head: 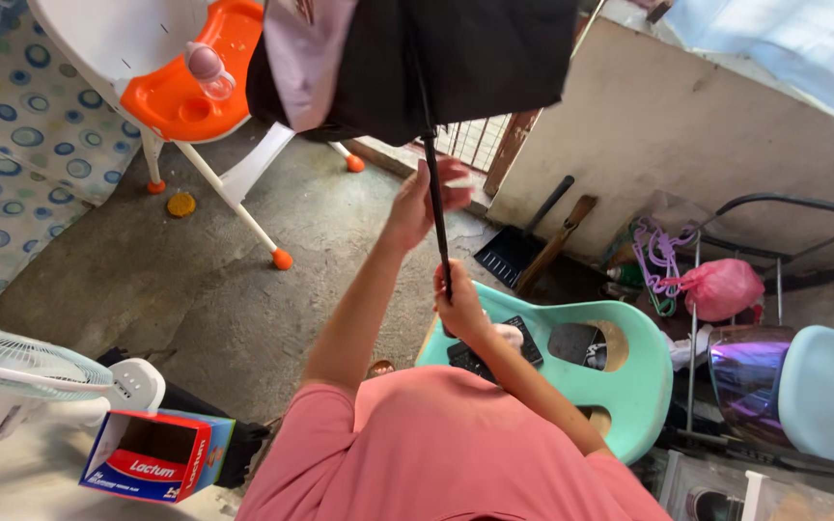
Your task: The person retrieves a folded umbrella, opens it, and attempts to fix a detached rib by hand. They then place the umbrella aside and pick up a small blue plastic scoop.
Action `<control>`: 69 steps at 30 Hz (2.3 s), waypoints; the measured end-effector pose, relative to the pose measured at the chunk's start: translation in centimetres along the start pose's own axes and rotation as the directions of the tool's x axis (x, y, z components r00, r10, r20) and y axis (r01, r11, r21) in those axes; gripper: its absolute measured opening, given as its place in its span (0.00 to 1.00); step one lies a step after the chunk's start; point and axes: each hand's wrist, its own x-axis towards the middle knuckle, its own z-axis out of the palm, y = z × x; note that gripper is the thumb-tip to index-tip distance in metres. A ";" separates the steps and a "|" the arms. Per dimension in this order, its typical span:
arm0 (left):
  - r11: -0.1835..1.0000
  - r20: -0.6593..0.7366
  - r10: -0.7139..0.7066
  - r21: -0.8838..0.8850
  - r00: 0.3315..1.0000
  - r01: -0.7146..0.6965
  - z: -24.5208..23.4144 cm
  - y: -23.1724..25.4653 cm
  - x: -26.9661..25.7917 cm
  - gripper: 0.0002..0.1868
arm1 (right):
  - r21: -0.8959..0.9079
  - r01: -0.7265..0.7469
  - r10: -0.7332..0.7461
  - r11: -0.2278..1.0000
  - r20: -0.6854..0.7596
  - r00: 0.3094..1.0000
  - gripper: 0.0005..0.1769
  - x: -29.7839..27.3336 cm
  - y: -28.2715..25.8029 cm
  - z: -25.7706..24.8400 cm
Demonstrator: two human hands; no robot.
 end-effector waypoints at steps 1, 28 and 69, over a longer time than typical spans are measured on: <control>0.999 -0.011 0.035 0.017 0.999 -0.035 0.5 -0.5 0.2 0.27 | 0.097 0.003 -0.005 0.995 0.014 1.000 0.11 -0.1 0.2 0.5; 0.984 -0.421 0.015 0.166 0.907 0.060 -11.7 -3.6 16.4 0.20 | 0.540 -0.487 0.327 0.687 0.369 0.870 0.11 3.4 -10.0 -2.7; 0.979 -0.295 0.123 0.195 0.948 -0.066 -13.2 7.8 17.6 0.14 | -0.436 -0.061 0.245 0.898 0.380 0.892 0.22 4.0 -6.0 -5.0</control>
